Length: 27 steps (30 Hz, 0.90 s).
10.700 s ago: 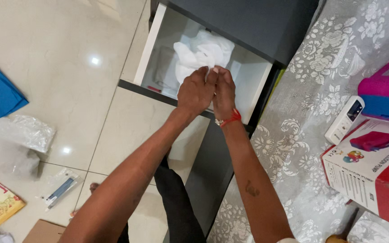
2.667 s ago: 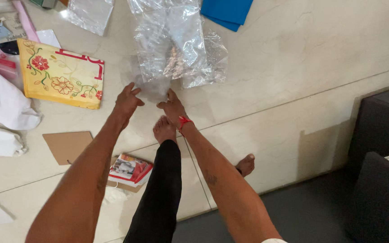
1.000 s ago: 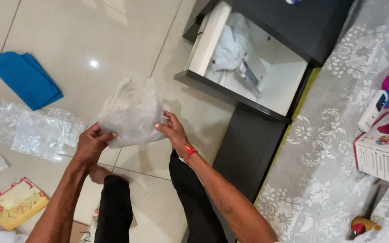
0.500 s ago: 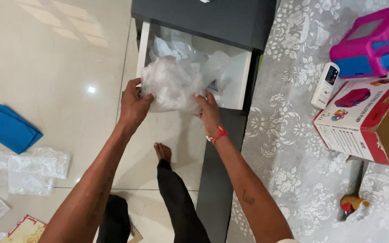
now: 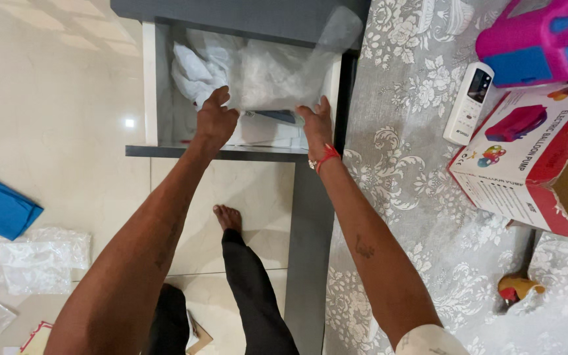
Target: The person picks up several items from the tiled floor, including a white cloth, clear plastic bags, and small cardboard gift bags, and places them inside the drawer of a dark bedside table.
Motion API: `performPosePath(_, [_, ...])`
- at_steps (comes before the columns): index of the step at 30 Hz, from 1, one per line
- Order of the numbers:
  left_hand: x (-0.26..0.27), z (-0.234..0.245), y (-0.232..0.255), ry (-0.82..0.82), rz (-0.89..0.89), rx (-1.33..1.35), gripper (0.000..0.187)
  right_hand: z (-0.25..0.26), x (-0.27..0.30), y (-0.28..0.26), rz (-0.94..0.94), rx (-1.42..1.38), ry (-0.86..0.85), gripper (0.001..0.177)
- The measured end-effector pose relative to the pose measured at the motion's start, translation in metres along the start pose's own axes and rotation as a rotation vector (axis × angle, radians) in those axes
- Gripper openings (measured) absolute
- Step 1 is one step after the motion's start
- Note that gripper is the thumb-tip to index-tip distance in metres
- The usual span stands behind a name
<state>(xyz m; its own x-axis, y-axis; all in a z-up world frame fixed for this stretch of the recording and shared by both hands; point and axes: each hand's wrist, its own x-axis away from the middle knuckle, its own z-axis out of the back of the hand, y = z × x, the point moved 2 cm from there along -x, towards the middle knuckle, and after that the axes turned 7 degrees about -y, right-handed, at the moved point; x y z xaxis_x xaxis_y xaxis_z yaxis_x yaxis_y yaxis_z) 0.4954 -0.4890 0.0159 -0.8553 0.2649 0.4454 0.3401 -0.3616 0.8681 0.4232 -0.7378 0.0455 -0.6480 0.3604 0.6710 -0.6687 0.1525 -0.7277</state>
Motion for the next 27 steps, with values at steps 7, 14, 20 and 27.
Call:
performPosePath(7, [0.021,-0.003,-0.001,-0.049,0.193,-0.025,0.065,-0.016,0.016,0.008,0.072,0.205,0.026,0.098])
performPosePath(14, [0.052,0.028,0.009,-0.029,0.224,0.109,0.064,-0.044,0.036,-0.002,0.142,0.392,0.033,0.086])
performPosePath(20, [0.105,0.056,0.021,0.056,0.206,0.385,0.061,-0.109,0.095,-0.017,0.355,0.459,-0.102,0.076])
performPosePath(27, [0.21,0.135,-0.025,0.323,0.195,0.557,0.055,-0.243,0.225,-0.009,0.629,0.791,-0.37,0.066])
